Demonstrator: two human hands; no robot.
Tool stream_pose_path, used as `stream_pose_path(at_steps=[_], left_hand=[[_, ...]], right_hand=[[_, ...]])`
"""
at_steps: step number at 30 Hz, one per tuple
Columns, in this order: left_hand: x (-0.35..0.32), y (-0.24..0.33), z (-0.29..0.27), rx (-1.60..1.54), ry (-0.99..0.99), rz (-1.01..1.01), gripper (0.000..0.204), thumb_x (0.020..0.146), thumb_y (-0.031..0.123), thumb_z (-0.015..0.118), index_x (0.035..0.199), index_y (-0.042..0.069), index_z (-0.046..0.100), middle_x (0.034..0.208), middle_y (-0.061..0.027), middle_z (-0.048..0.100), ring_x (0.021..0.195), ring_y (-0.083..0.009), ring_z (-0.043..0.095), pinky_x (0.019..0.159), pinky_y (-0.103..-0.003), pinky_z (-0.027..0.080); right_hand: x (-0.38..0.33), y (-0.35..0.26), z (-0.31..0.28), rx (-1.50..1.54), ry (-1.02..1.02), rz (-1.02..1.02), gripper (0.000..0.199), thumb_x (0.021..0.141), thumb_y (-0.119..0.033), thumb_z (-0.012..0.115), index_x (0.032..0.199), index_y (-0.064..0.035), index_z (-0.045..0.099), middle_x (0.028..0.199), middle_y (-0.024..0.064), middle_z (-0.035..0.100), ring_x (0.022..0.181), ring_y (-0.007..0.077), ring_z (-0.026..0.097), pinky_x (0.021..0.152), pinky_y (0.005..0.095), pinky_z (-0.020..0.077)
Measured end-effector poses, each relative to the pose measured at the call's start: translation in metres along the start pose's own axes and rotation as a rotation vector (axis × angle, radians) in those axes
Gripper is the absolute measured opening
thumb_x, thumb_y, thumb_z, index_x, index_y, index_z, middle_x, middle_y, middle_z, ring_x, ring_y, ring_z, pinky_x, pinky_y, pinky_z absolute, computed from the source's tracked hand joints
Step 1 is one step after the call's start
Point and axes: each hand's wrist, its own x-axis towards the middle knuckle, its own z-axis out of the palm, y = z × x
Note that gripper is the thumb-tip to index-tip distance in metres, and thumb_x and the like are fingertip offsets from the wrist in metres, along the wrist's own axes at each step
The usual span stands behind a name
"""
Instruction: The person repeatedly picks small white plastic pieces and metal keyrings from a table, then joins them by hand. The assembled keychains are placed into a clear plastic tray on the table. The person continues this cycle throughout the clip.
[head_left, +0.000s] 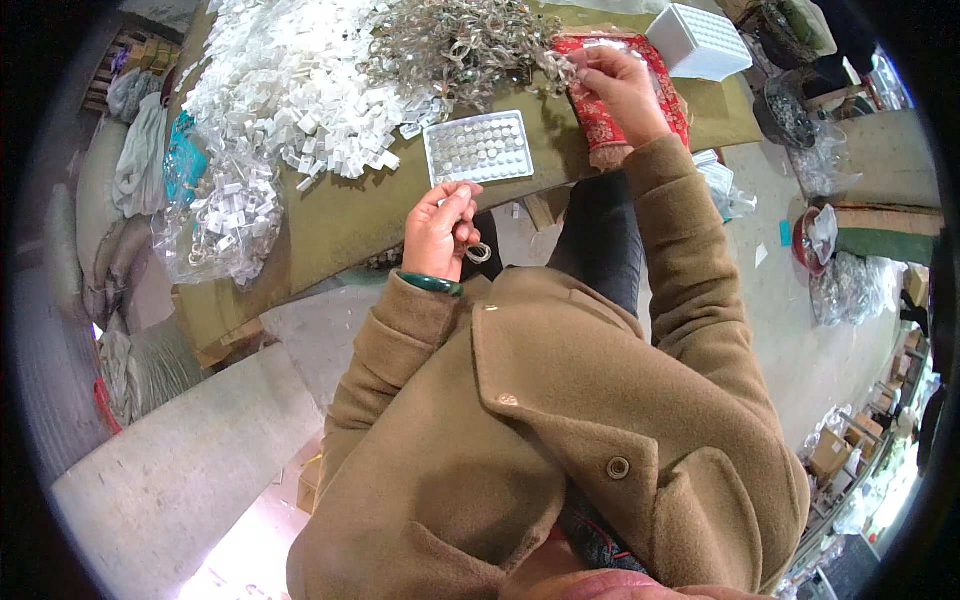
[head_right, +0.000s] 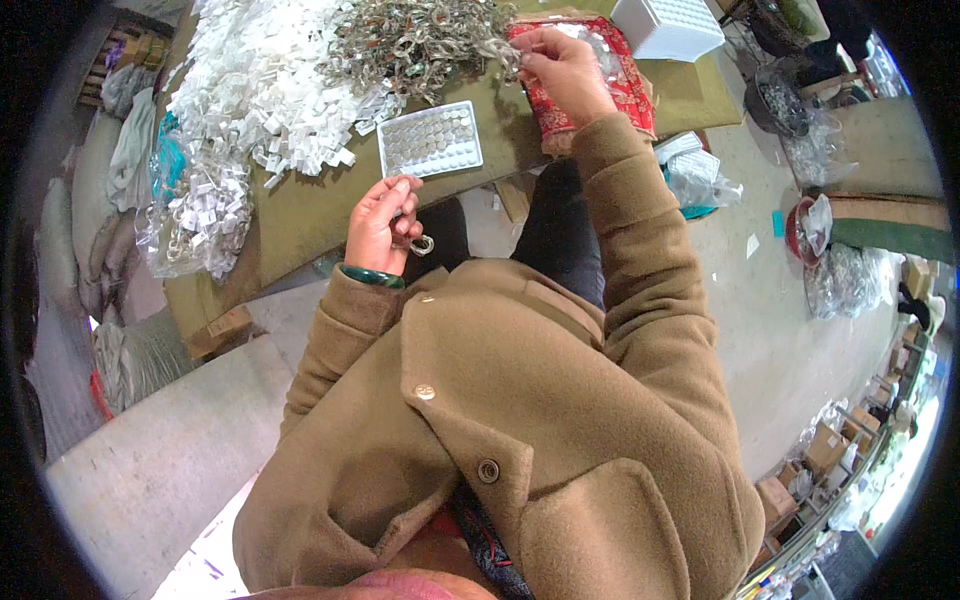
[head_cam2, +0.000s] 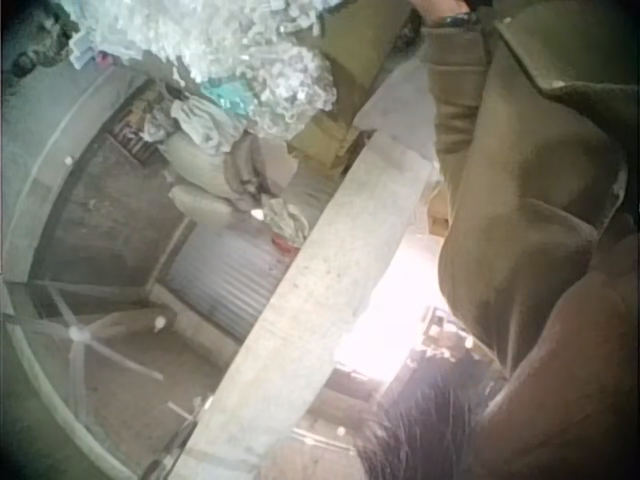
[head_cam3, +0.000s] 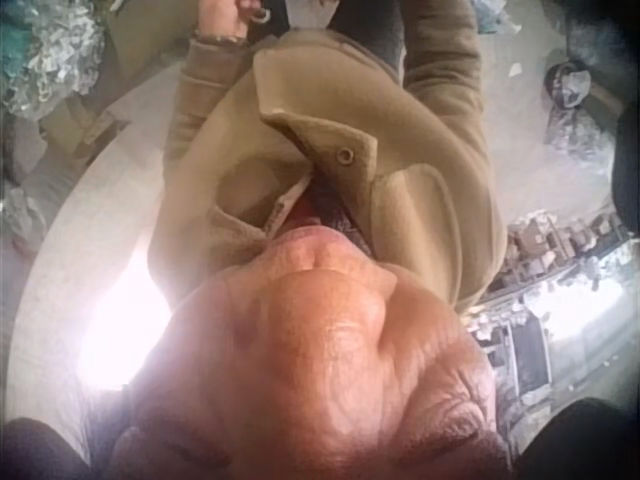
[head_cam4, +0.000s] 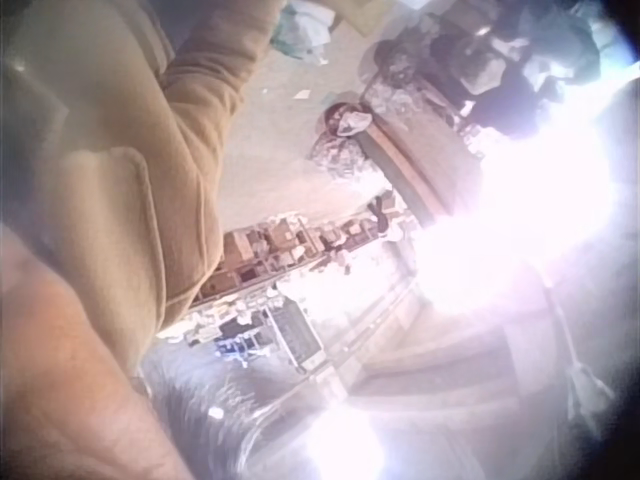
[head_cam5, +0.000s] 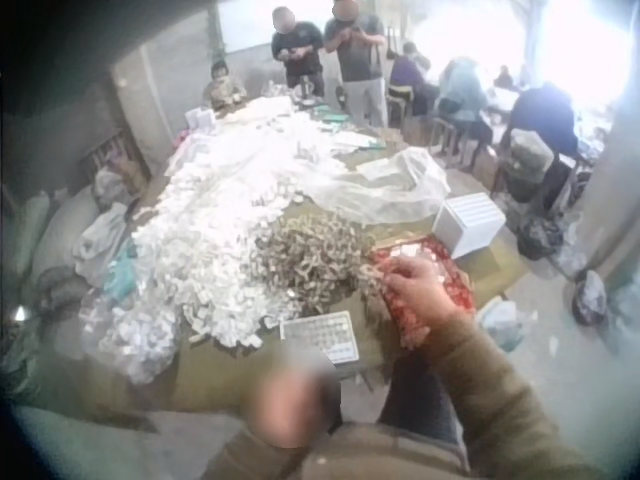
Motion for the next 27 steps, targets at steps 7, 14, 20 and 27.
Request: stream_pose_path(at_steps=[7,14,20,27], left_hand=[[0.001,0.001,0.007,-0.120,-0.032,-0.093,0.017,0.096,0.019,0.055,0.098,0.004,0.063,0.081,-0.0002,0.059,0.064,-0.0063,0.056,0.058,-0.022,0.052],[0.023,0.007,0.023,-0.036,-0.152,-0.217,0.027,0.096,0.019,0.054,0.117,0.001,0.058,0.099,-0.0039,0.065,0.077,-0.0069,0.062,0.056,-0.018,0.053],[0.064,-0.002,0.049,-0.113,-0.224,-0.348,0.035,0.098,0.026,0.051,0.120,-0.001,0.055,0.112,-0.0096,0.063,0.069,-0.0038,0.060,0.045,-0.014,0.043],[0.086,-0.003,0.081,-0.360,-0.254,-0.359,0.029,0.098,0.034,0.052,0.106,0.006,0.056,0.100,-0.0070,0.065,0.065,-0.0044,0.057,0.044,-0.017,0.039]], right_hand=[[-0.008,0.012,-0.006,0.025,0.023,0.012,0.019,0.089,0.004,0.053,0.103,-0.0017,0.063,0.094,0.0038,0.065,0.080,0.0126,0.064,0.070,0.0259,0.0530],[-0.023,0.011,-0.010,0.401,-0.023,0.104,0.018,0.092,0.003,0.051,0.106,-0.0020,0.060,0.096,0.0055,0.064,0.092,0.0188,0.067,0.074,0.0269,0.0557],[-0.040,0.015,-0.004,0.672,-0.084,0.079,0.014,0.094,0.000,0.052,0.107,-0.0009,0.055,0.101,0.0070,0.061,0.104,0.0264,0.064,0.082,0.0314,0.0544],[-0.053,0.009,0.000,0.610,-0.164,-0.086,0.011,0.092,0.001,0.056,0.101,-0.0011,0.060,0.095,0.0030,0.062,0.086,0.0133,0.064,0.076,0.0250,0.0516]])
